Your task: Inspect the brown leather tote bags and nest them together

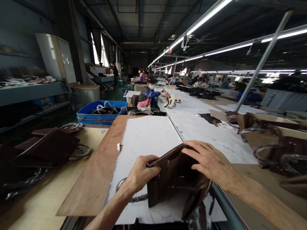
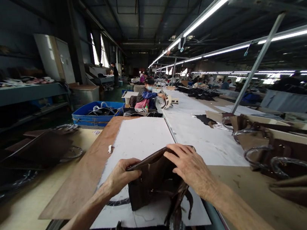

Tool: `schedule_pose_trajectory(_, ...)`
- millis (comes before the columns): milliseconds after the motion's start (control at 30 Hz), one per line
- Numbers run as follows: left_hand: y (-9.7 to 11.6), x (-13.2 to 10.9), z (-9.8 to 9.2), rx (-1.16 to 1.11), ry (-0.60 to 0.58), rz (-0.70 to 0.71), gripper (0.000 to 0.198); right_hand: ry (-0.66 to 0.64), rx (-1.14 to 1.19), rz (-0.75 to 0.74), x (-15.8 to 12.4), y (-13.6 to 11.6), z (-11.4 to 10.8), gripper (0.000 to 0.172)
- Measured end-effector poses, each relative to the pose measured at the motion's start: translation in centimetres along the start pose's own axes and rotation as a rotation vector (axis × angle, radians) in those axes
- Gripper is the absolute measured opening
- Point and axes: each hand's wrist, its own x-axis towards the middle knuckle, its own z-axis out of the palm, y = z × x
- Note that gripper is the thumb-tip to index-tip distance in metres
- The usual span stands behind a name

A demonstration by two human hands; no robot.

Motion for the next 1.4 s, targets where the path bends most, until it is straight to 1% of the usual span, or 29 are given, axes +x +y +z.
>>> schedule_pose_trajectory(67,-0.1,-0.1,-0.2,-0.008,0.006,-0.004,0.028,0.015,0.073,-0.023,0.9,-0.5,0.2,0.046)
schedule_pose_trajectory(200,-0.3,-0.2,-0.2,-0.036,-0.013,-0.017,0.026,0.046,0.147,0.014,2.1,-1.0,0.5,0.047)
schedule_pose_trajectory(233,-0.3,-0.2,-0.2,-0.04,-0.014,-0.019,0.026,0.04,0.151,0.0,2.3,-1.0,0.5,0.042)
schedule_pose_trajectory(333,-0.3,-0.1,-0.1,-0.056,-0.013,-0.022,0.024,0.003,0.175,-0.069,2.9,-0.9,0.4,0.014)
schedule_pose_trajectory(367,-0.4,-0.2,-0.2,-0.064,-0.016,-0.024,0.024,-0.007,0.19,-0.08,2.9,-0.9,0.3,0.009)
schedule_pose_trajectory(533,-0.3,-0.2,-0.5,-0.086,-0.005,-0.03,0.024,0.027,0.287,-0.057,2.0,-1.5,-0.5,0.012)
schedule_pose_trajectory(567,-0.3,-0.1,-0.5,-0.085,0.005,-0.028,0.024,0.007,0.31,-0.053,1.7,-1.6,-0.6,0.014)
schedule_pose_trajectory(633,-0.3,-0.1,-0.5,-0.097,0.014,-0.021,0.026,-0.076,0.341,-0.017,1.2,-1.5,-0.6,0.016)
schedule_pose_trajectory(733,-0.3,0.0,-0.2,-0.134,-0.031,-0.006,0.033,-0.185,0.332,0.125,0.9,-1.0,-0.4,0.017)
schedule_pose_trajectory(800,-0.3,-0.1,-0.1,-0.114,-0.051,0.022,0.035,-0.2,0.32,0.231,1.0,-0.6,-0.2,0.016)
schedule_pose_trajectory(900,-0.5,-0.1,-0.1,0.001,0.006,0.078,0.034,-0.16,0.321,0.335,1.1,-0.5,0.1,0.018)
schedule_pose_trajectory(1033,-0.9,-0.2,0.1,0.111,0.085,0.131,0.033,-0.063,0.35,0.389,1.3,-1.1,0.2,0.021)
schedule_pose_trajectory(1100,-1.1,-0.2,0.3,0.138,0.11,0.151,0.032,-0.038,0.363,0.41,1.4,-1.3,0.1,0.02)
schedule_pose_trajectory(1200,-1.0,-0.3,0.5,0.167,0.115,0.155,0.031,-0.04,0.376,0.451,1.6,-1.3,0.1,0.018)
schedule_pose_trajectory(1400,-0.2,-0.2,0.8,0.133,0.127,0.121,0.03,-0.078,0.343,0.482,1.5,-1.1,0.2,0.014)
